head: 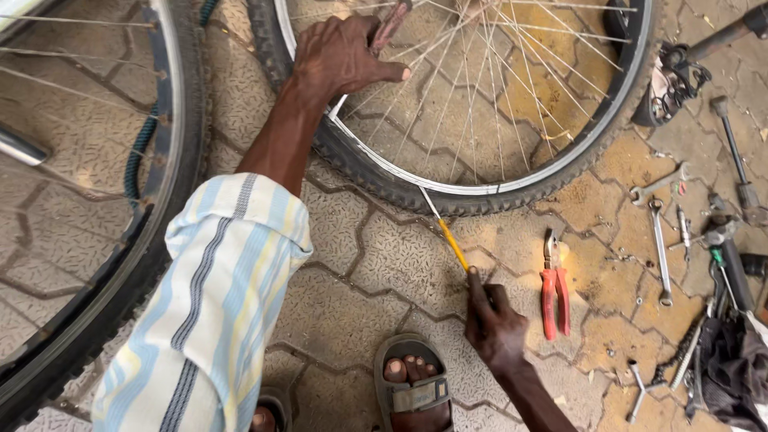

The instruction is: The person removes a bicycle tire from its rim using a screwdriver and pliers. They pry the tire bead away from the rim, pull the tire off, and then remove the inner tube from the wheel.

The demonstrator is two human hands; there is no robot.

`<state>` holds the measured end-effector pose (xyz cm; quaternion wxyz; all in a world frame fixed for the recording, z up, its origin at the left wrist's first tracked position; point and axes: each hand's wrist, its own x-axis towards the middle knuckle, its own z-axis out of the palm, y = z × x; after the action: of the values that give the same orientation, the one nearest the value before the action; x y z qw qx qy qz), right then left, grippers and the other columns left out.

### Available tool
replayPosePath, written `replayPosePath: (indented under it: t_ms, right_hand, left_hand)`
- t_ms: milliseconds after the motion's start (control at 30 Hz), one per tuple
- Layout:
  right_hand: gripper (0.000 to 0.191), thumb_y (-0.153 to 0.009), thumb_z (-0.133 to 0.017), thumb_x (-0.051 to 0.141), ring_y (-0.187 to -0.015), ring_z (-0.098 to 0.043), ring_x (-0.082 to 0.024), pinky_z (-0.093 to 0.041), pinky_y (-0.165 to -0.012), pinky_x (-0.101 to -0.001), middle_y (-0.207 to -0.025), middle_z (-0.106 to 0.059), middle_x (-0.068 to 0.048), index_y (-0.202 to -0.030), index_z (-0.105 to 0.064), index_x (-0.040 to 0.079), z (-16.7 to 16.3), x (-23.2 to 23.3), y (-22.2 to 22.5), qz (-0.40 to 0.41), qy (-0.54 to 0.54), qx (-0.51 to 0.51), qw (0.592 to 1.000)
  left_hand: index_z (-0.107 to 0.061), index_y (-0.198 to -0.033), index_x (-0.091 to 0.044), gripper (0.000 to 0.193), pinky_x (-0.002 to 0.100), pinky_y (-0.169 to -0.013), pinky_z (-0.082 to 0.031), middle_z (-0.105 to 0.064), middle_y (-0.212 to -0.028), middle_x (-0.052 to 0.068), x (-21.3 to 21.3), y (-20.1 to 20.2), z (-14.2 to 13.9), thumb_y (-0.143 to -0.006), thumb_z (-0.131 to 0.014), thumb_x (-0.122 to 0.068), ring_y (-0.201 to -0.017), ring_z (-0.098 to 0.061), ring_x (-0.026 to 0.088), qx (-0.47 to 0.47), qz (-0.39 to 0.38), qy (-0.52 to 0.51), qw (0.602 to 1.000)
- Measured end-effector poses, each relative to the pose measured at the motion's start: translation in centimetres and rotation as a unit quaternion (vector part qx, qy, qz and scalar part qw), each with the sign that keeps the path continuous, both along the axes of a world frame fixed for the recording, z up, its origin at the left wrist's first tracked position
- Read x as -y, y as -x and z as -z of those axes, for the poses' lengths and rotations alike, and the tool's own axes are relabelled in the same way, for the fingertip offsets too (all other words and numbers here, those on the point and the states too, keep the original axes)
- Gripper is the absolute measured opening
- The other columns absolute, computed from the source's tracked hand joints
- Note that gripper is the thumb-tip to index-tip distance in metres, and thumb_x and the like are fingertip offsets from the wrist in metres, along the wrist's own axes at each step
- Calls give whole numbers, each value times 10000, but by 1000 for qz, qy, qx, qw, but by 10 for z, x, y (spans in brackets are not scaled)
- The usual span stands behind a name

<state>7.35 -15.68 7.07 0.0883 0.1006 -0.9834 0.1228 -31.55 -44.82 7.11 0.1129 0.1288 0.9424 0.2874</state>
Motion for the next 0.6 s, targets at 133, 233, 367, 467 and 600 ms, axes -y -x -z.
replayPosePath:
  t_ms: [133,233,367,467,600]
  right_hand:
    - [492,-931,-644,68,-515,-562,-150,-466,-400,-307,-890,-655,-82,-1420,-591,77,2,16,10,-11,39,-7,999]
    - [477,-932,-658,72,-498,-566,-145,-482,-385,-319,-807,-626,-51,-1406,-600,89,-25,27,5,44,46,64,996]
    - [476,-923,-674,74,-464,-584,-125,-520,-391,-309,-745,-608,-31,-1394,-612,97,-54,51,0,90,40,122,988]
    - [474,-883,-695,82,-457,-573,-198,-461,-363,-381,-757,-621,-71,-1352,-630,45,-48,88,12,113,-34,104,988]
    - [478,-884,-680,104,-514,-614,-210,-499,-448,-371,-768,-618,-70,-1360,-643,99,-55,115,18,148,-10,106,983]
  left_hand:
    - [-714,-1093,-88,821,567,-825,-521,-693,-796,136,-2,10,8,-661,-783,-782,-761,-692,309,-20,-13,-12,1000]
    - [-693,-1098,-68,829,561,-772,-542,-694,-820,151,-3,14,18,-684,-769,-782,-740,-699,316,1,-9,-1,1000]
    - [-719,-1105,-56,842,664,-676,-496,-716,-907,180,-2,15,29,-570,-866,-690,-803,-680,399,-184,-12,-93,978]
    - [-688,-1085,-85,738,530,-777,-542,-716,-835,155,5,17,27,-672,-815,-683,-755,-717,316,-2,-8,-39,999]
    - [-722,-953,-87,713,553,-733,-527,-686,-786,147,13,19,22,-640,-858,-713,-732,-660,311,-68,6,-54,996]
